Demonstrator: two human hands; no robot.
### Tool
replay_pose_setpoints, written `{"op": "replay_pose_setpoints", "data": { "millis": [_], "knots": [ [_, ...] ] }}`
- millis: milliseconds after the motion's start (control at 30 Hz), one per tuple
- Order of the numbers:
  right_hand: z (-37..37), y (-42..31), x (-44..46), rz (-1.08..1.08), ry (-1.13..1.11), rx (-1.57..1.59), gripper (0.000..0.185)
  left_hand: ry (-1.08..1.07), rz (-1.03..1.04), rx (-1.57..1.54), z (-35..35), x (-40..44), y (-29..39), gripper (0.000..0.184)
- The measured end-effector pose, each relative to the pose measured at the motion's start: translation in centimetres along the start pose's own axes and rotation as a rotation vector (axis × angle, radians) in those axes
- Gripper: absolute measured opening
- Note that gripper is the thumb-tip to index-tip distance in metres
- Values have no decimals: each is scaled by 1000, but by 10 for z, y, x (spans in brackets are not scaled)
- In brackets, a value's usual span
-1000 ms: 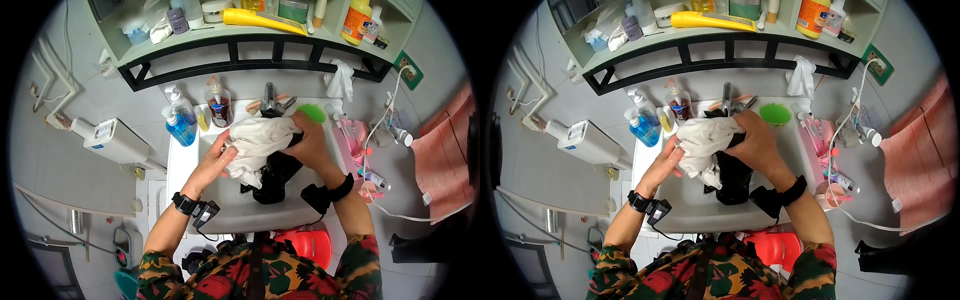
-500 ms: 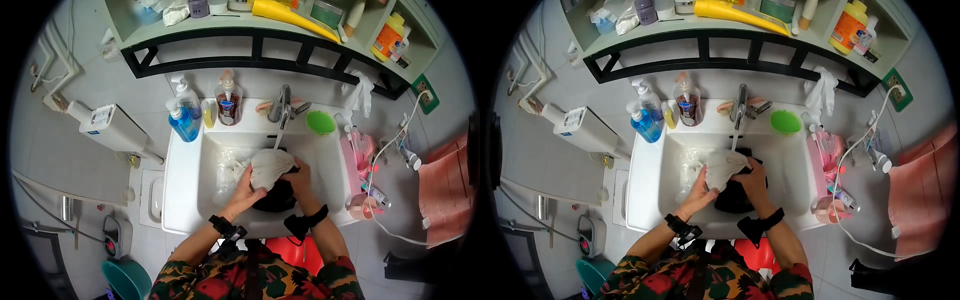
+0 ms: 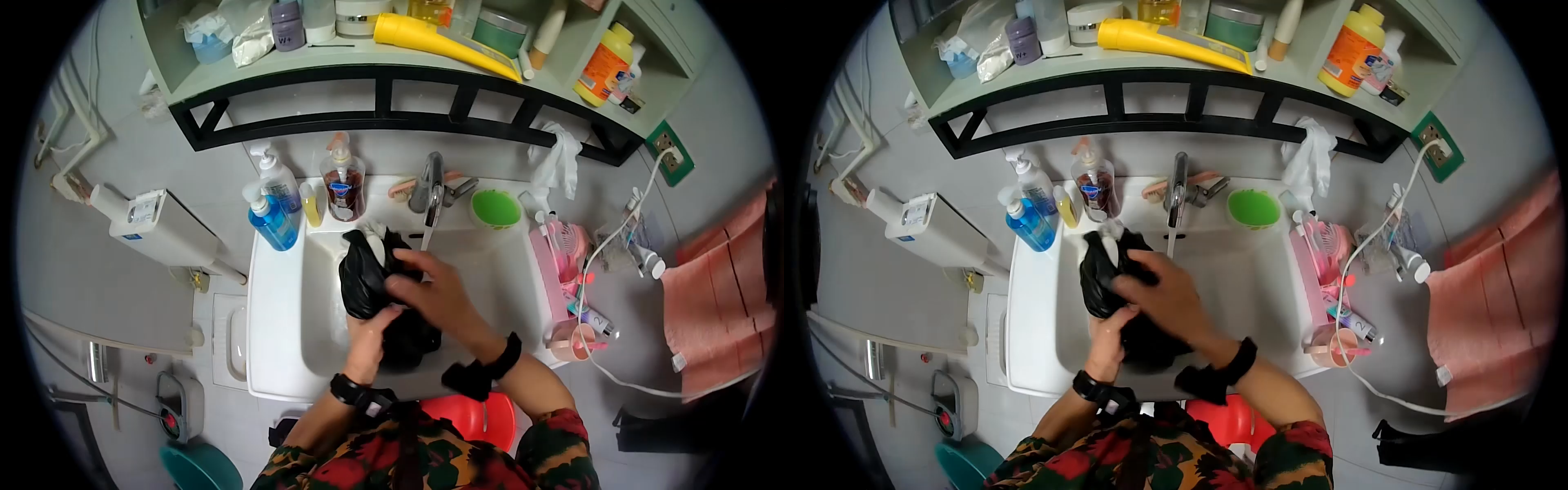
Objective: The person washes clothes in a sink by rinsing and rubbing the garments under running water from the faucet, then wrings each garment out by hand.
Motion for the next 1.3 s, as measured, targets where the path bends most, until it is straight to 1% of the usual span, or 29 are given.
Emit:
{"op": "replay_pose_setpoints", "data": {
  "millis": [33, 133, 233, 267, 367, 400, 433, 467, 500, 567, 633, 667, 700, 733, 767, 833, 867, 900, 933, 967, 1000, 1033, 1100, 1133, 1167, 1200, 1233, 1267, 1300],
  "knots": [
    [-13, 32, 8, 220, -158, 140, 39, -11, -215, -291, -12, 4, -7, 43],
    [-65, 110, 40, 374, 158, 390, 45, 109, -475, -420, -45, -1, -25, 38],
    [-88, 146, 86, 364, 384, 531, 50, 217, -557, -416, -74, -14, -22, 35],
    [-84, 144, 99, 376, 378, 542, 50, 172, -517, -424, -87, -16, -26, 24],
    [-76, 116, 122, 269, 273, 553, 50, 22, -435, -649, -93, -11, -12, 38],
    [-74, 109, 123, 215, 117, 423, 53, 34, -430, -647, -97, -11, -14, 38],
    [-71, 104, 126, 155, -41, 288, 57, -74, -444, -767, -97, -9, -15, 40],
    [-69, 126, 119, 120, 4, 309, 60, -189, -449, -889, -96, -6, -15, 43],
    [-65, 147, 102, 83, 48, 327, 64, -184, -432, -897, -94, -5, -16, 43],
    [-47, 122, 50, 168, -181, 645, 76, -180, -531, -851, -86, -3, -25, 43],
    [-14, 91, 22, 37, -384, 594, 88, -192, -559, -839, -77, -4, -34, 40],
    [-5, 84, 19, 47, -398, 592, 88, -227, -581, -705, -70, -5, -40, 36],
    [3, 79, 17, 108, -405, 868, 93, -264, -604, -565, -65, -7, -45, 32],
    [6, 76, 16, 170, -404, 1145, 99, -253, -767, -809, -65, -7, -60, 28],
    [2, 75, 16, 176, -410, 1146, 99, -187, -820, -773, -62, -6, -69, 27],
    [-6, 76, 17, 186, -410, 896, 80, -149, -801, -698, -56, -2, -67, 27],
    [-4, 79, 21, 225, -299, 872, 51, -143, -810, -697, -51, 0, -60, 27],
    [-4, 78, 24, 229, -296, 873, 51, -41, -807, -582, -42, 3, -41, 31],
    [-6, 78, 27, 285, -233, 621, 41, 56, -795, -469, -36, 4, -26, 38],
    [-9, 78, 30, 332, -169, 367, 32, 53, -791, -472, -29, 2, -17, 38],
    [-6, 79, 33, 195, -112, 124, 25, -7, -591, -442, -23, 2, -6, 48],
    [-3, 78, 33, 191, -111, 120, 25, -66, -393, -411, -19, 2, 1, 62],
    [4, 70, 34, 25, -145, -196, 24, -275, -208, -37, -21, 3, -9, 92],
    [10, 65, 33, -26, -200, -354, 30, -253, -220, 43, -20, 3, -15, 93],
    [13, 57, 28, -21, -208, -354, 30, -231, -237, 124, -17, 2, -21, 93],
    [16, 45, 26, -19, -261, -495, 33, -174, -263, 71, -12, 2, -14, 84],
    [18, 37, 26, -18, -310, -638, 36, -176, -261, 69, -12, 4, -9, 84],
    [12, 37, 26, -45, -373, -530, 51, -176, -356, -31, -15, 4, -7, 77],
    [3, 36, 25, -48, -378, -535, 51, -172, -450, -135, -17, 4, -4, 71]
  ]
}}
Point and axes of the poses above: each hand's wrist, its own x-axis towards the middle knuckle, its own z-axis out of the palm, y = z × x, the point moved 2 cm from there along x, towards the middle knuckle, and after that the axes turned 3 degrees about -x, right-handed, at the moved point
